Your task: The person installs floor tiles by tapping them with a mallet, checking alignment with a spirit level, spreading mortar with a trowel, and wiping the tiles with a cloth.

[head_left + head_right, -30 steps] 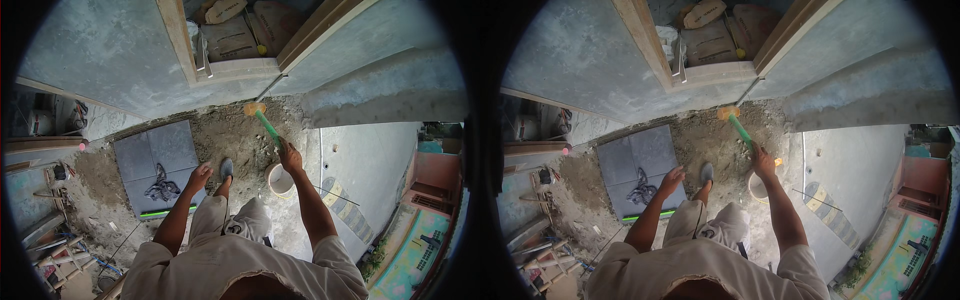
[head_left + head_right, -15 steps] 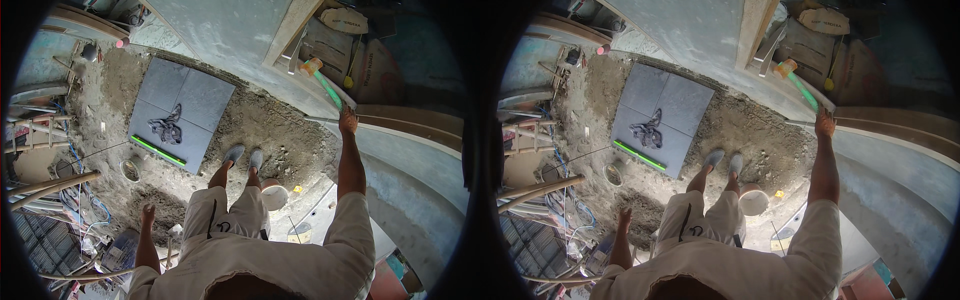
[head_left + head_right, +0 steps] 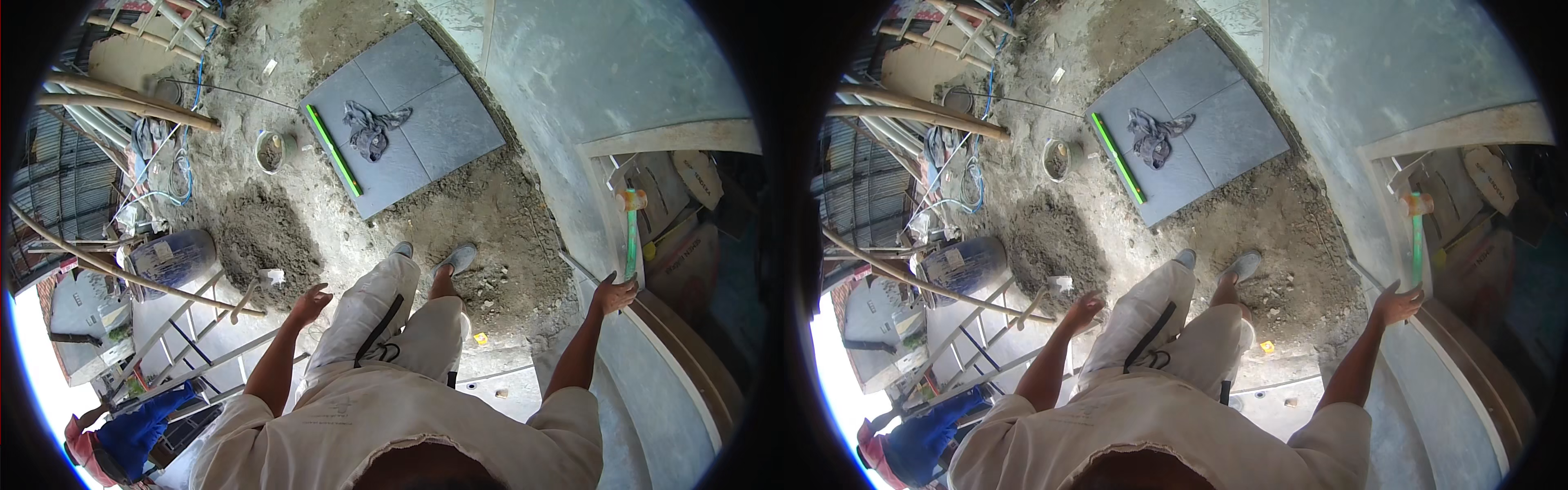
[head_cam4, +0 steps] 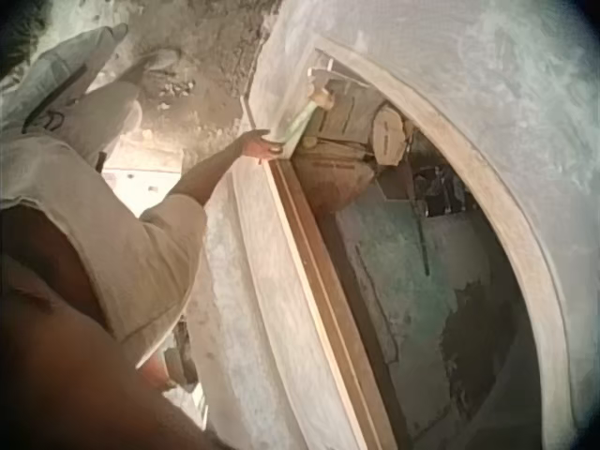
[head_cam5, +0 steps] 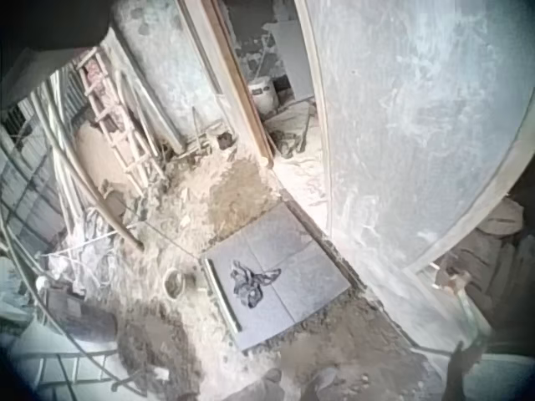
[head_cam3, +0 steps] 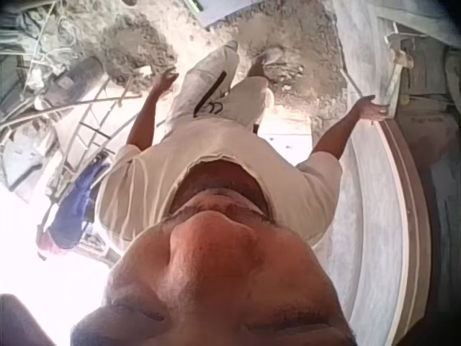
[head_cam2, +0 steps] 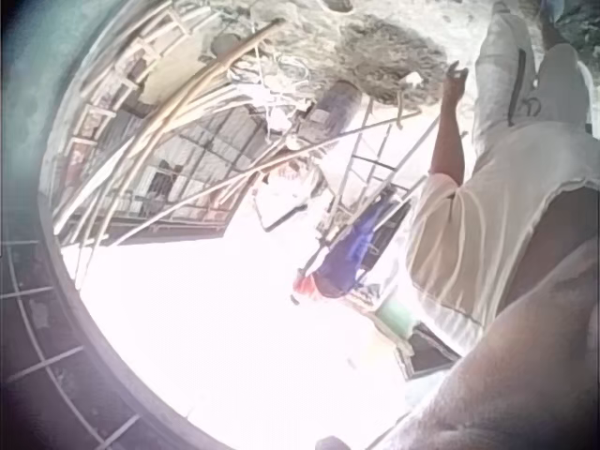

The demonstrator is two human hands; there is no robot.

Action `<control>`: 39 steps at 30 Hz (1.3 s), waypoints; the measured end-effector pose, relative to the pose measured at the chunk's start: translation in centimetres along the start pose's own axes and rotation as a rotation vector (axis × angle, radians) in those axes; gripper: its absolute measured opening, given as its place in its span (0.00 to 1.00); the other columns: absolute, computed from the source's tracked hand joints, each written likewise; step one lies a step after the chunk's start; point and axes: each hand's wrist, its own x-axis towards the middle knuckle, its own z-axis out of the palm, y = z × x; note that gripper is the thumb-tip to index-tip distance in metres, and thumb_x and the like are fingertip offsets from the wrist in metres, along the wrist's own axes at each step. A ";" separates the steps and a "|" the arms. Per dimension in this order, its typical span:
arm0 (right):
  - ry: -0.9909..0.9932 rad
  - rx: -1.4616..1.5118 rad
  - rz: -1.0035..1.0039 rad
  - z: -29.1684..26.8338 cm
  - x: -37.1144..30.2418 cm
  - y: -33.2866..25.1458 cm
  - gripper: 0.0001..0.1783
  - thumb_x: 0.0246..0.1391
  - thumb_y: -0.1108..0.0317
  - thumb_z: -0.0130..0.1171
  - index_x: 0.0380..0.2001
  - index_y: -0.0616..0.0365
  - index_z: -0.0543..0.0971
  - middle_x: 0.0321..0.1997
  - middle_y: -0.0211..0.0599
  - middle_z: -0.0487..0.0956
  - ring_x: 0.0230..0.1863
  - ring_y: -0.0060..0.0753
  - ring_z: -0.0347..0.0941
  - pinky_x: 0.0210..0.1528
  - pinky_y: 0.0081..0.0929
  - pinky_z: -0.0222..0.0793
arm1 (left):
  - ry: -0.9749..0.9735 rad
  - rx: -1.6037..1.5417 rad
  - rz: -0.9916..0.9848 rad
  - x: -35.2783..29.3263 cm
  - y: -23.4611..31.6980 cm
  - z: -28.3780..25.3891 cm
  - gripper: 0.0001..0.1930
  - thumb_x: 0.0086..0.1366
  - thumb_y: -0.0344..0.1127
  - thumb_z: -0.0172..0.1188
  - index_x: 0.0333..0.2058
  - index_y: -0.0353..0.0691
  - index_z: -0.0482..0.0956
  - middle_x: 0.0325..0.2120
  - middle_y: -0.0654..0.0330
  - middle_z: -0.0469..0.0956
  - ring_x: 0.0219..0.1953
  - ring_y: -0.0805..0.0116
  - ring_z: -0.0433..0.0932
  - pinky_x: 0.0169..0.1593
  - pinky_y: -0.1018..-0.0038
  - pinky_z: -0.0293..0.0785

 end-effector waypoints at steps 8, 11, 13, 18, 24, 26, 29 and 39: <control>-0.845 0.280 -0.313 -0.3 -24.7 -12.6 0.36 0.53 0.57 0.64 0.59 0.66 0.67 0.59 0.59 0.69 0.61 0.60 0.64 0.63 0.48 0.60 | -0.033 0.104 0.032 -1.3 -4.8 -0.2 0.22 0.69 0.51 0.51 0.34 0.38 0.85 0.33 0.43 0.82 0.38 0.52 0.82 0.45 0.62 0.75; -1.300 0.349 -0.560 -1.1 -28.2 -22.8 0.30 0.54 0.55 0.64 0.55 0.64 0.73 0.52 0.57 0.77 0.56 0.57 0.72 0.57 0.46 0.68 | 0.081 0.007 0.075 -1.8 -10.1 -1.4 0.16 0.65 0.43 0.57 0.42 0.37 0.82 0.39 0.46 0.83 0.39 0.53 0.83 0.45 0.63 0.78; -1.297 0.347 -0.782 -1.7 -29.6 -30.3 0.31 0.54 0.52 0.63 0.55 0.62 0.73 0.51 0.55 0.78 0.54 0.56 0.74 0.55 0.45 0.70 | 0.153 -0.127 -0.050 -1.2 -12.8 -2.4 0.18 0.61 0.36 0.62 0.49 0.35 0.78 0.43 0.48 0.82 0.46 0.54 0.82 0.49 0.65 0.78; -1.200 0.322 -0.993 -3.7 -28.3 -52.8 0.35 0.56 0.47 0.60 0.58 0.61 0.71 0.59 0.55 0.73 0.60 0.55 0.69 0.60 0.44 0.66 | 0.392 -0.269 -0.090 6.4 -21.6 -6.3 0.20 0.61 0.39 0.62 0.49 0.35 0.77 0.44 0.46 0.81 0.46 0.53 0.82 0.48 0.64 0.78; -1.143 0.260 -1.021 -2.9 -37.3 -77.2 0.40 0.55 0.41 0.60 0.60 0.61 0.70 0.61 0.58 0.71 0.62 0.57 0.66 0.62 0.44 0.64 | 0.361 -0.481 -0.224 25.1 -30.7 -14.4 0.20 0.62 0.41 0.60 0.49 0.34 0.77 0.43 0.44 0.81 0.45 0.50 0.82 0.48 0.62 0.77; -1.197 0.286 -1.027 -0.4 -42.4 -84.3 0.41 0.54 0.39 0.60 0.60 0.62 0.70 0.61 0.59 0.70 0.63 0.58 0.65 0.63 0.44 0.63 | 0.320 -0.439 -0.213 33.0 -33.1 -17.3 0.20 0.64 0.41 0.58 0.49 0.35 0.77 0.43 0.44 0.81 0.46 0.48 0.81 0.50 0.60 0.76; -1.158 0.274 -1.135 4.1 -51.2 -96.9 0.42 0.54 0.37 0.59 0.60 0.61 0.69 0.61 0.58 0.70 0.64 0.58 0.65 0.64 0.44 0.62 | 0.385 -0.495 -0.089 45.6 -35.8 -22.0 0.19 0.65 0.41 0.56 0.49 0.35 0.77 0.43 0.44 0.81 0.47 0.47 0.80 0.51 0.60 0.75; -1.121 -0.418 -1.366 16.9 -70.0 -121.8 0.37 0.56 0.41 0.58 0.57 0.61 0.71 0.54 0.56 0.77 0.57 0.56 0.72 0.59 0.45 0.67 | 0.514 -0.765 -0.181 77.9 -41.2 -28.5 0.25 0.70 0.44 0.51 0.59 0.32 0.69 0.54 0.40 0.75 0.58 0.49 0.73 0.59 0.65 0.67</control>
